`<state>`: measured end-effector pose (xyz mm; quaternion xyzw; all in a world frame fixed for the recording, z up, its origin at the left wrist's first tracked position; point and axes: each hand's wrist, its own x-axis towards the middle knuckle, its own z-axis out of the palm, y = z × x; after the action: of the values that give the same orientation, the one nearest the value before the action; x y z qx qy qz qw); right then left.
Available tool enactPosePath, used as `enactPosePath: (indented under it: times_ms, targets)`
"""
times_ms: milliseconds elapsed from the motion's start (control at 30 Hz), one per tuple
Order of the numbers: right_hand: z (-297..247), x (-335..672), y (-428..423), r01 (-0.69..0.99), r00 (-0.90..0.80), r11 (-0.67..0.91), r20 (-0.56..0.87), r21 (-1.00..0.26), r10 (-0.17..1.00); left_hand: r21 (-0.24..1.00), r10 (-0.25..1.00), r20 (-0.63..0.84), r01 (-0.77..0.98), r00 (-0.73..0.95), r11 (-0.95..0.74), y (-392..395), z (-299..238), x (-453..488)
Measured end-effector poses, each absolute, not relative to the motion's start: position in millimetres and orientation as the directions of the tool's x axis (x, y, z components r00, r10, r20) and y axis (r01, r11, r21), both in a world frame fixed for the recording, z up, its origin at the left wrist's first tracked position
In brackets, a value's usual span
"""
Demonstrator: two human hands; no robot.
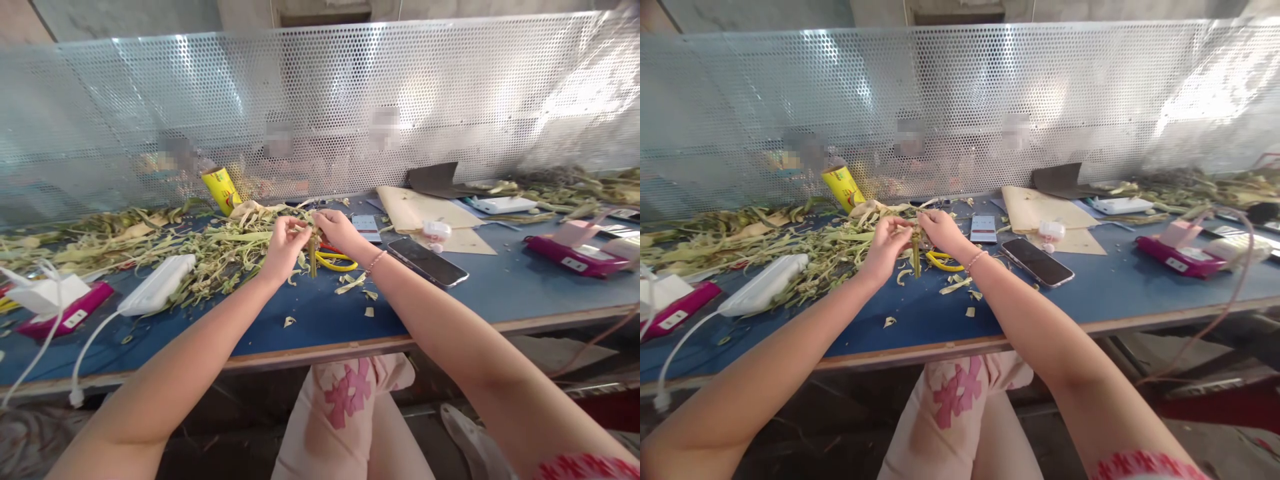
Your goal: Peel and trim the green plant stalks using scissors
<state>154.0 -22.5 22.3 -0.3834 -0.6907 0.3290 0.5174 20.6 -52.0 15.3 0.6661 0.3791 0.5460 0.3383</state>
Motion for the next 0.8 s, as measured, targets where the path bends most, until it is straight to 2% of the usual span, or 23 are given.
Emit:
enactPosePath:
  times_ms: [100, 167, 267, 433, 800]
  targets:
    - [18.7, 151.2, -19.1, 0.159, -0.038, 0.443, 0.443, -0.882, 0.896, 0.534, 0.659, 0.741, 0.484, 0.126, -0.693, -55.1, 17.4, 18.1]
    - [15.5, 148.1, -17.7, 0.144, 0.023, 0.427, 0.435, -0.893, 0.9, 0.304, 0.522, 0.833, 0.637, 0.183, -0.709, -57.4, 19.5, 17.1]
    - [12.1, 141.8, -18.4, 0.134, 0.058, 0.423, 0.434, -0.896, 0.899, 0.114, 0.415, 0.881, 0.751, 0.227, -0.651, -61.7, 22.0, 17.3]
    - [12.9, 133.3, -26.2, 0.13, 0.055, 0.455, 0.464, -0.881, 0.884, -0.01, 0.399, 0.868, 0.814, 0.295, -0.581, -65.5, 23.2, 17.3]
    - [13.4, 131.2, -29.1, 0.117, 0.053, 0.442, 0.45, -0.889, 0.891, -0.097, 0.334, 0.873, 0.798, 0.355, -0.595, -54.8, 24.2, 9.7]
